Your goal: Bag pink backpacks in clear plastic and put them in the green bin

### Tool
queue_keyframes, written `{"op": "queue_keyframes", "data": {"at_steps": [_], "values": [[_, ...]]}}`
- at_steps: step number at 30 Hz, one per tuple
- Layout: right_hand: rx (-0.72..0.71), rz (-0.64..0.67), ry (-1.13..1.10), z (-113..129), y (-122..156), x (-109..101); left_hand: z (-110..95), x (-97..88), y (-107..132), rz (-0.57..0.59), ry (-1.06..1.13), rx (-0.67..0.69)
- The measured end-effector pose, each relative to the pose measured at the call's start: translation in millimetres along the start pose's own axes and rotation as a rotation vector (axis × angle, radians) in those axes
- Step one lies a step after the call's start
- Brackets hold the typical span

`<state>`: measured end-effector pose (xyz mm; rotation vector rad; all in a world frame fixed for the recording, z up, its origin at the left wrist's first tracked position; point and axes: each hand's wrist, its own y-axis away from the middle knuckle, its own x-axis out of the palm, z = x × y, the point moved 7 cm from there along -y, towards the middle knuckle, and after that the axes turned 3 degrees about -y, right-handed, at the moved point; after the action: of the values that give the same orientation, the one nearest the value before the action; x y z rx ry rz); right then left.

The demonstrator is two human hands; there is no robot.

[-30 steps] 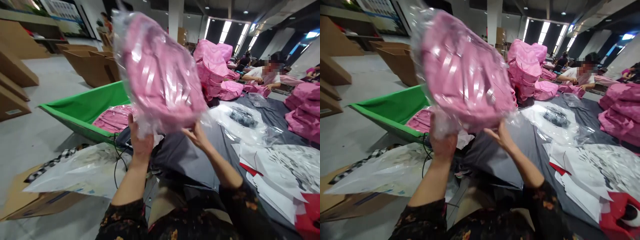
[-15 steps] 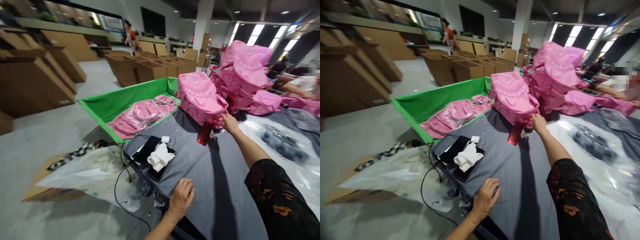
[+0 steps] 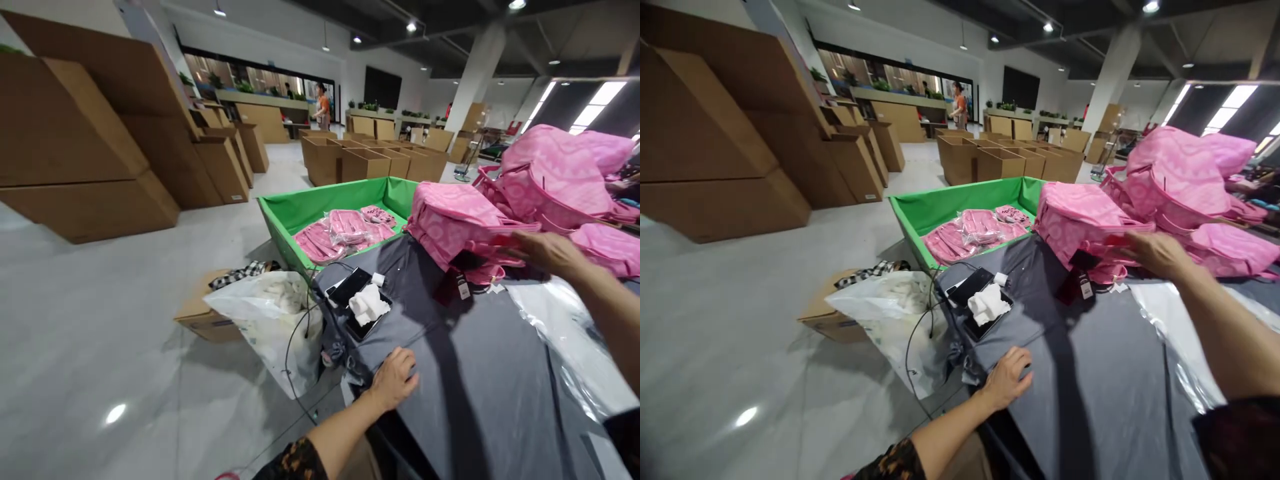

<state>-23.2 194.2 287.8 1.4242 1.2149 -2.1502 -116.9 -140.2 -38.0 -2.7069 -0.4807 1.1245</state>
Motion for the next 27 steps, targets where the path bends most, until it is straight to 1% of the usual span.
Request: {"op": "queue_keyframes", "data": {"at_steps": [1,2,3,4,5,6,7,8,9,10,11,12,13,15,16,17,18,20,22,25,27], "values": [[-0.034,0.067,0.063,4.7,15.5,-14.2,2.2,-2.6,-3.6,0.011,0.069,-0.033],[-0.076,0.124,0.141,9.5,37.6,-26.9,4.5,-6.4,-7.4,0.011,0.160,-0.078],[-0.122,0.134,0.191,15.7,66.2,-39.6,6.9,-11.5,-11.1,-0.003,0.271,-0.133],[-0.160,0.122,0.228,23.7,100.8,-50.1,8.5,-18.1,-13.8,-0.037,0.393,-0.194],[-0.194,0.076,0.227,34.6,140.5,-58.7,9.0,-26.8,-14.9,-0.096,0.512,-0.252],[-0.236,0.018,0.187,49.7,184.1,-63.8,8.0,-37.9,-13.7,-0.182,0.608,-0.300],[-0.275,0.005,0.121,67.5,229.4,-61.8,5.1,-50.9,-10.0,-0.285,0.673,-0.329],[-0.315,-0.002,0.053,87.9,274.3,-55.1,0.0,-66.1,-3.7,-0.404,0.694,-0.332],[-0.335,0.001,0.008,108.4,316.4,-44.0,-7.5,-82.1,4.3,-0.518,0.667,-0.310],[-0.343,0.011,-0.012,128.2,354.5,-29.2,-18.0,-96.0,12.1,-0.593,0.621,-0.259],[-0.300,0.044,-0.015,143.6,387.0,-10.8,-30.6,-106.7,18.8,-0.628,0.581,-0.182],[-0.232,0.053,-0.030,155.2,414.5,6.3,-47.5,-110.1,21.5,-0.553,0.519,-0.070],[-0.120,0.019,-0.028,161.4,436.9,19.7,-67.1,-107.1,23.3,-0.417,0.443,0.062],[0.062,-0.081,-0.012,171.0,471.1,37.8,-104.5,-90.1,33.2,-0.130,0.277,0.323],[0.116,-0.136,-0.020,176.1,482.8,42.3,-119.0,-80.1,40.9,-0.020,0.183,0.434],[0.141,-0.180,-0.038,181.8,490.8,44.4,-129.4,-72.1,48.3,0.049,0.093,0.530],[0.145,-0.211,-0.066,187.2,495.8,44.6,-135.7,-66.5,54.2,0.082,0.015,0.609],[0.127,-0.238,-0.127,195.7,500.5,40.3,-136.9,-61.3,57.8,0.096,-0.095,0.721],[0.084,-0.251,-0.159,202.2,505.5,30.9,-125.8,-59.3,50.6,0.112,-0.158,0.770],[0.082,-0.253,-0.124,210.8,522.2,19.8,-103.1,-49.7,34.9,0.227,-0.281,0.799],[0.082,-0.176,-0.116,220.3,536.2,23.0,-96.3,-38.5,29.5,0.326,-0.389,0.810]]}}
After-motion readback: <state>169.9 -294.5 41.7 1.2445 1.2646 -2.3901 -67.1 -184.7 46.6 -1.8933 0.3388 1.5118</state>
